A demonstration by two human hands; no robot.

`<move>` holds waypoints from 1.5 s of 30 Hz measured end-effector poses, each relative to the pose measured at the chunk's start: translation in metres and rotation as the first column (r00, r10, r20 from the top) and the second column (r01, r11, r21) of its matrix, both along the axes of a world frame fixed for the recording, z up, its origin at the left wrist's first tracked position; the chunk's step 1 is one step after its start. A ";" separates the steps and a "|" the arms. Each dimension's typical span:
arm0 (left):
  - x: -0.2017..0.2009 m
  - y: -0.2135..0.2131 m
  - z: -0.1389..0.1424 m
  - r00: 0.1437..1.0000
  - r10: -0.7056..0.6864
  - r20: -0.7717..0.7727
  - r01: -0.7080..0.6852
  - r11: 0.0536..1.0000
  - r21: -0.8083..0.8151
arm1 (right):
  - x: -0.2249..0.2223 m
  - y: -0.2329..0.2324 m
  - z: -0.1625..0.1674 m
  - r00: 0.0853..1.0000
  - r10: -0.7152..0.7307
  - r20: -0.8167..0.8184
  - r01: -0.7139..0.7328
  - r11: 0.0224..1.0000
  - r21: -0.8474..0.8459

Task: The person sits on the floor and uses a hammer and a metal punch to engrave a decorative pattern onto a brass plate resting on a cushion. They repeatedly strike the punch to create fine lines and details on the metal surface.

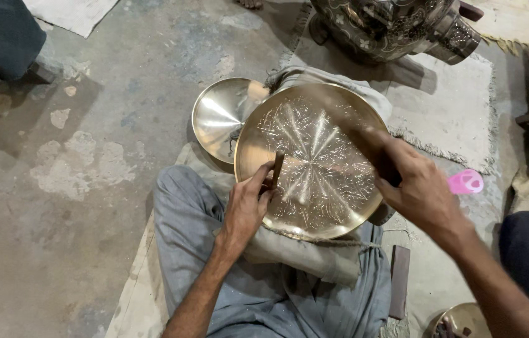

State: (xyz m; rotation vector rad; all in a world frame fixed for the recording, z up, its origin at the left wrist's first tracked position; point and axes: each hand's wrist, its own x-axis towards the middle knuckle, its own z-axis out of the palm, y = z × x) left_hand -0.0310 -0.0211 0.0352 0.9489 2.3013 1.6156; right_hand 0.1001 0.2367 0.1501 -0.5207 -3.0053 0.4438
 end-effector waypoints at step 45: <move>0.018 -0.003 0.003 0.997 0.075 -0.029 -0.076 0.997 -0.017 | -0.012 0.001 -0.003 0.977 0.213 0.015 -0.209 0.940 0.268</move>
